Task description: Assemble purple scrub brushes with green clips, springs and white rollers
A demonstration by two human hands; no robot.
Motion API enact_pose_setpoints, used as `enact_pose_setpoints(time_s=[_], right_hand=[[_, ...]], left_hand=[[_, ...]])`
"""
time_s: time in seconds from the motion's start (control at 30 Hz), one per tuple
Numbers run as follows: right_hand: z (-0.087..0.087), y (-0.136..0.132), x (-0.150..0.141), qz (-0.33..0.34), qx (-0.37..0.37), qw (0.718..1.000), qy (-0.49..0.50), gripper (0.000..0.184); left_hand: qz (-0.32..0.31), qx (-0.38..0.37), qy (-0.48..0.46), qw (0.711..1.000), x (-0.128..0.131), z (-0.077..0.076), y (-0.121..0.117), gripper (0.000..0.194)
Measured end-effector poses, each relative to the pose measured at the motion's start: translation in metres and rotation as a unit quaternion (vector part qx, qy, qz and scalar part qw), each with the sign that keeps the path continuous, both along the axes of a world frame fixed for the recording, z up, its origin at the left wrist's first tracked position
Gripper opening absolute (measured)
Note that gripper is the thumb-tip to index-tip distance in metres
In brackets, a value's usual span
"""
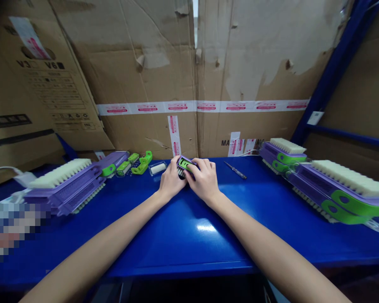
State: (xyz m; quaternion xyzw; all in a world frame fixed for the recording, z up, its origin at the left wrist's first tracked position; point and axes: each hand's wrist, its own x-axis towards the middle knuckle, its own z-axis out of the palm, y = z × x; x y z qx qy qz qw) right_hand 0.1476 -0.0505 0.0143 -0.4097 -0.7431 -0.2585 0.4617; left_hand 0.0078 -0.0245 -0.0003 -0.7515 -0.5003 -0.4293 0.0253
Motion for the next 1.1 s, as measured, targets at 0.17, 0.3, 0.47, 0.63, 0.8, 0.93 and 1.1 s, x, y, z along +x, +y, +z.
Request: enact_pose_setpoints(time_s=[0.17,0.3,0.47,0.63,0.8,0.93,1.1], right_hand=[[-0.0004,-0.0003,0.0002,-0.003,-0.004,1.0,-0.007,0.016],[-0.0007,-0.0001,0.0006,0.003,-0.019,1.0,-0.008,0.018],[-0.0018,0.0019,0.0015,0.008,-0.035,0.999,-0.023,0.019],[-0.0024,0.0031,0.0024,0.01,-0.037,0.999,-0.032,0.018],[-0.0019,0.003,0.0031,0.014,-0.036,0.999,-0.032,0.018],[-0.0013,0.0028,0.0036,0.024,-0.023,0.999,-0.029,0.017],[-0.0018,0.0038,0.004,0.028,-0.015,0.999,-0.019,0.019]], left_hand=[[0.001,-0.005,0.0,1.0,-0.0002,0.0007,-0.0006,0.061],[-0.005,-0.007,0.0,1.0,-0.0007,0.0014,-0.0006,0.062],[-0.025,-0.001,0.012,1.0,-0.0021,0.0005,0.0006,0.062],[-0.056,0.006,0.023,0.998,-0.0037,-0.0015,0.0029,0.063],[-0.067,0.013,0.026,0.997,-0.0042,-0.0023,0.0042,0.064],[-0.066,0.017,0.027,0.997,-0.0044,-0.0027,0.0048,0.063],[-0.078,0.05,0.045,0.995,-0.0059,-0.0031,0.0072,0.062]])
